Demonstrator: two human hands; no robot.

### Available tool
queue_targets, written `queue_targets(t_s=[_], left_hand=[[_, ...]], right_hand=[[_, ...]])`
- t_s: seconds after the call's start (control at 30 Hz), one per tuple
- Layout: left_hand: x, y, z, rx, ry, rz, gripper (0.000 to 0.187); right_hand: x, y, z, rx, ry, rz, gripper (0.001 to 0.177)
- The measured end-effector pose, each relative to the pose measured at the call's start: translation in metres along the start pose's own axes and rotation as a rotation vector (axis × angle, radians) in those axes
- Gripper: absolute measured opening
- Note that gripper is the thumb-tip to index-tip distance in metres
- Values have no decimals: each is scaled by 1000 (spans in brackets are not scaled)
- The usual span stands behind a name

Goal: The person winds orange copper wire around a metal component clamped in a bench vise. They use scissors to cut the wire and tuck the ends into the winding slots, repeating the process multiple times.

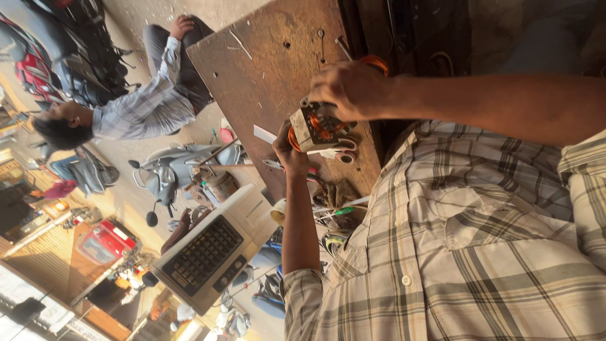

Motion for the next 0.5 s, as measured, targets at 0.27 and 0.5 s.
queue_targets(t_s=[0.27,0.5], left_hand=[[-37,-16,-41,-321,-114,96,36],[-42,-45,-68,-108,-183,7,47]], right_hand=[[35,-9,-59,-90,177,-75,25],[25,-24,-47,101,-77,144,23]])
Point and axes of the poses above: each hand's wrist, its own z-axis towards the middle knuckle, its own y-axis out of the back of the hand, x = y × z, the point moved 8 cm from there along z, towards the middle knuckle, and after that the axes turned 5 degrees about x, right-handed, at the moved point
